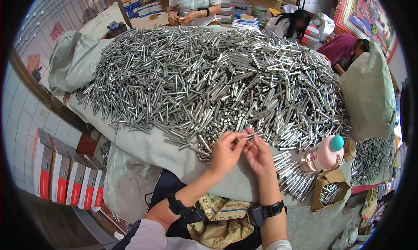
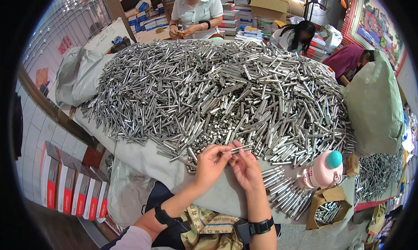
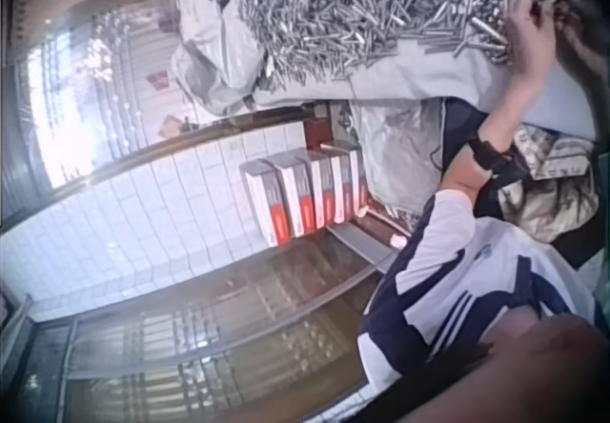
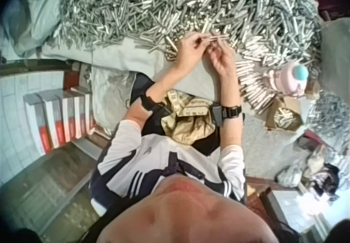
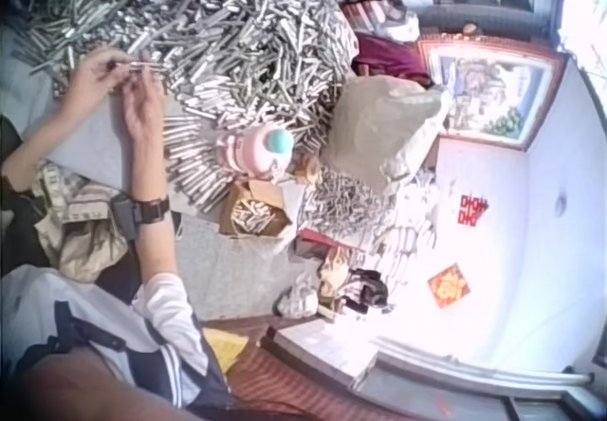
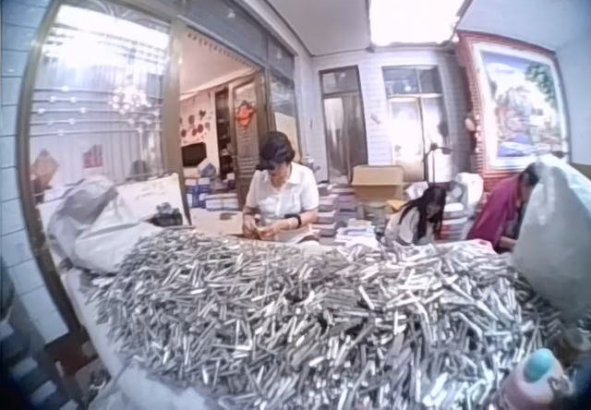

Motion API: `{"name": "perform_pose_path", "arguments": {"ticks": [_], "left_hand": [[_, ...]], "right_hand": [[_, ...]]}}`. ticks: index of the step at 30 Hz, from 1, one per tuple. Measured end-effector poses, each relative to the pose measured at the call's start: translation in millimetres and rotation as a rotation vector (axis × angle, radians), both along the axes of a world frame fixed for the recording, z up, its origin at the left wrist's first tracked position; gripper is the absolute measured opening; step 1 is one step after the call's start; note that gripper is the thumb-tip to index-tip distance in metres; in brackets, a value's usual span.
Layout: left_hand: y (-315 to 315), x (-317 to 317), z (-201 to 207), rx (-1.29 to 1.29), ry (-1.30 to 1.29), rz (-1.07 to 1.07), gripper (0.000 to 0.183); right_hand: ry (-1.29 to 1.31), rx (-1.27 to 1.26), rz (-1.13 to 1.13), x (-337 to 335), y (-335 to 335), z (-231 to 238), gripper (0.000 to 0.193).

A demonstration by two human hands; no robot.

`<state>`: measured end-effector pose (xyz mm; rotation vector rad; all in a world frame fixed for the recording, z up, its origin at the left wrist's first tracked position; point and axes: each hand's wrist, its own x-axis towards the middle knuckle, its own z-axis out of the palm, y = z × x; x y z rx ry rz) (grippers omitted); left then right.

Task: Sorting and inspecting small metal cylindrical components at a work table.

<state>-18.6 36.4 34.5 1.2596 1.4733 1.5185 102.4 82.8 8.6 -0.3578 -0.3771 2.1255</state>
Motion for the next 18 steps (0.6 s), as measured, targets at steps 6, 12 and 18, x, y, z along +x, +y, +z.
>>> {"name": "perform_pose_path", "arguments": {"ticks": [6, 12, 18], "left_hand": [[-7.6, 4.6, 4.6, 0.14, 0.27, -0.126, 0.024], [-2.4, -68.7, 2.0, 0.158, 0.661, 0.138, 0.03], [-3.0, -125.5, -9.5, -0.014, 0.963, 0.197, 0.024]], "right_hand": [[-0.251, 0.022, -0.114, 4.2, 5.6, -7.6, 0.029], [-0.221, 0.099, -0.106, 5.8, 9.0, -11.0, 0.026], [-0.19, 0.107, -0.079, 3.6, 7.7, -10.2, 0.025]]}}
